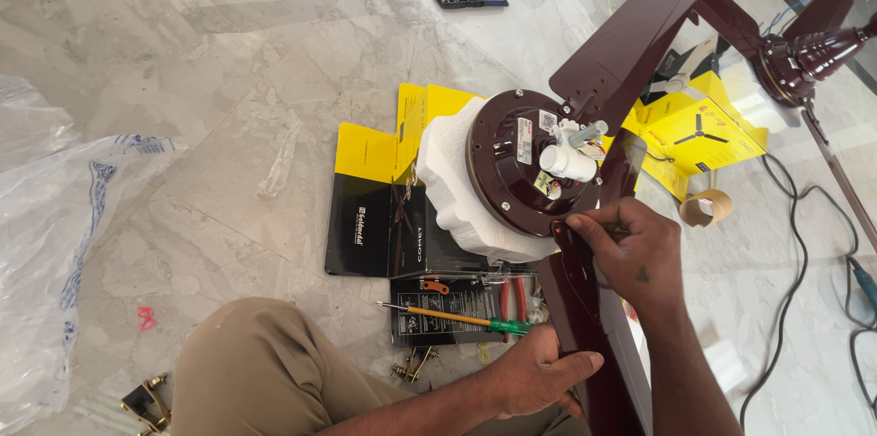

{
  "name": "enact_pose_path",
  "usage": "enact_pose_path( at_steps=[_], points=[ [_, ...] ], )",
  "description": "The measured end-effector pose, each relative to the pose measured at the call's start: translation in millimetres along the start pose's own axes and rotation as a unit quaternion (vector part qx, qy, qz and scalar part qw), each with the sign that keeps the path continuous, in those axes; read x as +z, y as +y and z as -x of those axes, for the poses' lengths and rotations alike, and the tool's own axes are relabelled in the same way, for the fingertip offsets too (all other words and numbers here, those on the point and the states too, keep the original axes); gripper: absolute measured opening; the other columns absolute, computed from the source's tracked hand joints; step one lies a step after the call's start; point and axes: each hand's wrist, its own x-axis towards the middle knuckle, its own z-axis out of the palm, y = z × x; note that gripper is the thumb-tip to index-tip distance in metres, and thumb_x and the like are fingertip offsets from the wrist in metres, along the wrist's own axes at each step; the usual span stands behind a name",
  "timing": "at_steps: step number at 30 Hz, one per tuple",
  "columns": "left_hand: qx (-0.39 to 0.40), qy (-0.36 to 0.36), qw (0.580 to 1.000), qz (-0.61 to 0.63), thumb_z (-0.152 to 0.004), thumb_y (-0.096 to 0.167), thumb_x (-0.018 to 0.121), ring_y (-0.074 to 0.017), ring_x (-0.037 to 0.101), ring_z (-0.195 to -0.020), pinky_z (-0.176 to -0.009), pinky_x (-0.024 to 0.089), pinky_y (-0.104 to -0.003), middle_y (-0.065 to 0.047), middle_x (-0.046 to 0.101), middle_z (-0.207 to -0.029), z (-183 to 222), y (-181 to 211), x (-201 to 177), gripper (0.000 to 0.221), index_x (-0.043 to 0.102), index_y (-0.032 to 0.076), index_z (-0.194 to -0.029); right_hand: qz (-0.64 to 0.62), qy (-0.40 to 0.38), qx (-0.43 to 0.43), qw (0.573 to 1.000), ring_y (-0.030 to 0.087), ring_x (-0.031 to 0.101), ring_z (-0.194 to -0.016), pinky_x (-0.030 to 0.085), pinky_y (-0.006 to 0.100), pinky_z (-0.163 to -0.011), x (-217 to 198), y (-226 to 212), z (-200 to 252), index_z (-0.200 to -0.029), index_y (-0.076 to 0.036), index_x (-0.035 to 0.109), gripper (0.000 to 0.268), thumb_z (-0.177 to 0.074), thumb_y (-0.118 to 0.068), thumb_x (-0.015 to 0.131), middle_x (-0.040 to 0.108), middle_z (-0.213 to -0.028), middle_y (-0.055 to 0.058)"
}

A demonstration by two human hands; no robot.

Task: The person attaches fan blades to a ceiling fan motor unit by hand and with a screwdriver.

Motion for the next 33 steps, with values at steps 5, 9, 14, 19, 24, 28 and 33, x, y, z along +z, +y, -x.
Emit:
enact_pose_path(
  at_steps=[5,9,14,19,24,28,33],
  points=[
    [-0.012,0.016,1.000,-0.019,-0.113,0.025,0.053,-0.0200,0.068,-0.093,-0.074,0.066,-0.034,-0.017,0.059,-0.108,-1.3,6.2,2.0,0.042,0.051,-0.016,-0.122,-0.011,0.006,-0.046,0.999,0.004,0.063,-0.061,0.050,0.021,-0.054,-1.6,2.4,0.6,-0.089,0.001,0.074,0.023,-0.084,-0.018,0.086,0.073,-0.071,0.004],
    [-0.008,0.019,1.000,0.000,-0.108,0.025,0.052,-0.0165,0.069,-0.094,-0.074,0.064,-0.034,-0.013,0.062,-0.111,-0.5,3.6,2.1,0.038,0.050,-0.009,-0.126,-0.057,-0.008,-0.034,0.998,0.004,0.060,-0.058,0.046,0.021,-0.048,-0.1,5.4,1.1,-0.096,-0.001,0.075,0.023,-0.087,-0.021,0.081,0.071,-0.073,0.001],
    [0.023,-0.010,1.000,0.007,-0.115,0.024,0.053,-0.0184,0.069,-0.093,-0.077,0.066,-0.036,-0.018,0.061,-0.109,-5.8,-17.7,-7.3,0.044,0.052,-0.019,-0.125,-0.004,-0.014,0.088,0.996,0.013,0.059,-0.056,0.044,0.029,-0.049,0.2,2.0,-1.8,-0.094,0.001,0.076,0.030,-0.089,-0.026,0.084,0.073,-0.073,0.012],
    [-0.081,0.067,0.992,-0.069,-0.115,0.031,0.055,-0.0131,0.062,-0.073,-0.075,0.068,-0.037,-0.007,0.046,-0.088,-8.3,-14.9,-7.2,0.046,0.040,-0.012,-0.106,-0.020,-0.108,-0.144,0.984,0.015,0.061,-0.086,0.053,0.031,-0.075,-5.3,-0.2,-2.8,-0.109,-0.011,0.076,0.037,-0.084,-0.037,0.080,0.064,-0.111,0.006],
    [-0.028,0.020,0.999,-0.033,-0.112,0.024,0.050,-0.0090,0.066,-0.078,-0.075,0.066,-0.033,-0.007,0.056,-0.093,-2.9,1.4,-1.9,0.036,0.047,-0.012,-0.112,0.011,-0.165,-0.157,0.974,0.019,0.059,-0.091,0.052,0.034,-0.077,-14.8,-3.2,-7.9,-0.112,-0.013,0.072,0.059,-0.064,-0.044,0.089,0.056,-0.112,0.005],
    [-0.020,0.015,1.000,-0.019,-0.111,0.022,0.049,-0.0123,0.071,-0.088,-0.079,0.066,-0.032,-0.009,0.063,-0.101,-2.3,-3.4,-3.9,0.040,0.046,-0.016,-0.121,0.005,-0.193,-0.175,0.966,0.020,0.058,-0.099,0.052,0.034,-0.079,-16.7,-5.7,-10.2,-0.114,-0.012,0.070,0.064,-0.062,-0.045,0.090,0.052,-0.112,0.005],
    [0.004,0.000,0.999,-0.033,-0.117,0.023,0.051,-0.0192,0.069,-0.089,-0.079,0.067,-0.034,-0.015,0.060,-0.101,-3.8,-9.3,-7.5,0.044,0.052,-0.021,-0.122,-0.010,-0.171,-0.125,0.977,0.016,0.062,-0.087,0.053,0.031,-0.072,-17.2,4.3,-10.8,-0.114,-0.010,0.073,0.043,-0.079,-0.033,0.082,0.060,-0.105,0.005]
  ],
)
